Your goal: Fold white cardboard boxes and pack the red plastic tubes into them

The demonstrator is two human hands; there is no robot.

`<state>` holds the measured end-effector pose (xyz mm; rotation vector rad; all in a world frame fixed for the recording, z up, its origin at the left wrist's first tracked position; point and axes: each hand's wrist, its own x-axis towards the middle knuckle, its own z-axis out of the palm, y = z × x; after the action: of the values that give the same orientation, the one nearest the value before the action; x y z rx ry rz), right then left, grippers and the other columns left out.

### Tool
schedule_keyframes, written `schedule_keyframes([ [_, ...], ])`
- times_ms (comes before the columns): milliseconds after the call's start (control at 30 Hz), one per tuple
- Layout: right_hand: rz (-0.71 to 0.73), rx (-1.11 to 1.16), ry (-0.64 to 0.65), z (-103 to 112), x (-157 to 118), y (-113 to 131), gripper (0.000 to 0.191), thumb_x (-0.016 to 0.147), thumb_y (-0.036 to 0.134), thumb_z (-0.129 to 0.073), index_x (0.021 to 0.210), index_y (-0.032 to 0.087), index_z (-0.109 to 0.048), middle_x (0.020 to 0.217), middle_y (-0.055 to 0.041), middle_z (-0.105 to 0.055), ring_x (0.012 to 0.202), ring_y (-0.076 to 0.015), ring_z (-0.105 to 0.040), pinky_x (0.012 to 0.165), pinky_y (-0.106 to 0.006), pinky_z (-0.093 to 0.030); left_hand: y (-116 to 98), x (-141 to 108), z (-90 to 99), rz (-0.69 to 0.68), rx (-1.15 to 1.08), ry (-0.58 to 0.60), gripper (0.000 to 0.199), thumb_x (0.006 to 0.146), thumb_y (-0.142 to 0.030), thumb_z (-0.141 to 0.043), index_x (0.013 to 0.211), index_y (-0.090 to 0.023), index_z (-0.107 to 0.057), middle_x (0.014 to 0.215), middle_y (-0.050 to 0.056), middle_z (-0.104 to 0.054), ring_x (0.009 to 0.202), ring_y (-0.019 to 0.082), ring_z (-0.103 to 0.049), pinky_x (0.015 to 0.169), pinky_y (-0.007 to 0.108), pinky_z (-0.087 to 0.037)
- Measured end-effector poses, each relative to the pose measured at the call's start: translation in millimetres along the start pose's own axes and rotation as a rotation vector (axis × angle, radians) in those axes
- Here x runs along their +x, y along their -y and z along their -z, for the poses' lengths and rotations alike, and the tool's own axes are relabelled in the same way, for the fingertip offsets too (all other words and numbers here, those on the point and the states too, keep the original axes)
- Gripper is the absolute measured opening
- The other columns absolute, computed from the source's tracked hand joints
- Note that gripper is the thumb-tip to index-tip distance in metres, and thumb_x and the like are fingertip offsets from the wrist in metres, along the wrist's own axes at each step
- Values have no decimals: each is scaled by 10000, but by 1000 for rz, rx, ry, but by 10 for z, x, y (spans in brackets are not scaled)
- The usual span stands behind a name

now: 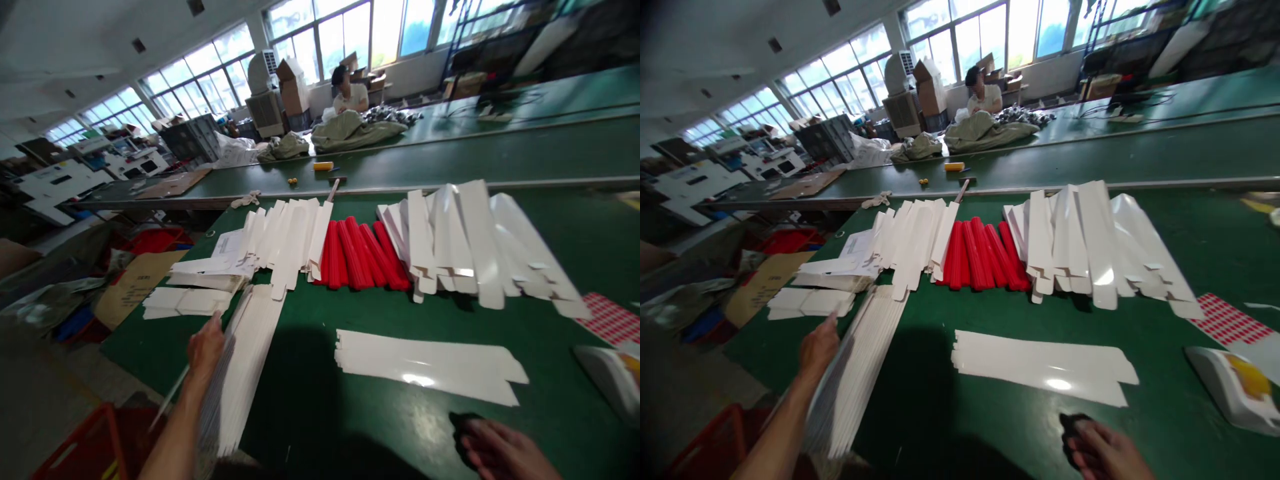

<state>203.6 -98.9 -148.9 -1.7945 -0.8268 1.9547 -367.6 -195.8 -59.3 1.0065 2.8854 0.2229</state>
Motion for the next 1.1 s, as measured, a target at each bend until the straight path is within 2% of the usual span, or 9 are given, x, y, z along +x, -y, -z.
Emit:
schedule_keyframes([
  [67,151,-81,-47,-27,-245,351,392,675,542,-719,789,168,-696,777,-129,-737,637,-219,-686,547,-287,-557,-317,-146,119,-174,-1,-109,487,947,-212,-303,1417,-165,-425,1442,130,-494,1322,304,-471,1114,511,-327],
  [200,598,-290,-161,-115,-705,1227,529,752,641,-612,983,171,-684,887,-122,-730,741,-235,-670,684,-346,-562,-1343,-739,75,-1015,-20,-414,482,893,-78,-329,1308,-170,-555,1320,126,-611,1250,277,-555,1075,485,-388],
  [300,784,-522,-137,-313,-779,1763,552,756,636,-612,1050,171,-658,951,-116,-719,836,-266,-672,755,-390,-548,-2196,-1393,-117,-1449,-25,-423,426,883,-50,-359,1234,-99,-596,1240,176,-651,1162,331,-612,993,500,-440],
  [400,804,-753,-15,-555,-599,2032,703,666,598,-723,1167,120,-603,1114,-155,-677,988,-311,-642,834,-400,-516,-2835,-1978,-259,-1676,-65,-405,340,911,-136,-412,1178,-49,-604,1176,208,-670,1105,365,-626,981,526,-421],
  [567,636,-925,87,-756,-282,1980,726,547,577,-809,1066,111,-605,958,-92,-694,836,-244,-639,697,-299,-492,-3395,-2468,-275,-2030,-61,-257,291,915,-139,-421,1068,8,-621,999,219,-693,999,319,-643,886,455,-447],
  [733,663,-936,-63,-644,-308,1895,595,585,391,-796,1063,106,-586,914,-89,-686,805,-231,-618,652,-283,-451,-3413,-2490,-368,-2170,-315,-103,244,915,-152,-440,982,-56,-655,933,148,-691,902,251,-640,843,390,-471],
  [833,728,-882,-102,-450,-394,1900,604,619,330,-756,1134,85,-558,978,-109,-679,849,-248,-616,711,-313,-463,-3206,-2296,-513,-1886,-714,105,195,864,-369,-604,950,-207,-670,840,93,-681,852,260,-637,852,427,-482],
  [967,838,-697,56,-320,-500,1753,725,641,289,-744,1298,128,-482,1088,-86,-676,919,-250,-637,777,-319,-501,-3109,-1939,-577,-819,-1192,507,837,534,-537,-858,1247,-236,-540,1162,140,-614,1104,363,-573,926,505,-463],
  [1100,944,-621,142,-472,-606,1563,762,641,182,-686,1361,170,-436,1213,-90,-629,1013,-255,-631,863,-328,-508,-3312,-1814,-388,-550,-1551,1130,1078,400,-461,-928,1335,-190,-462,1132,104,-634,1099,328,-580,938,433,-470],
])
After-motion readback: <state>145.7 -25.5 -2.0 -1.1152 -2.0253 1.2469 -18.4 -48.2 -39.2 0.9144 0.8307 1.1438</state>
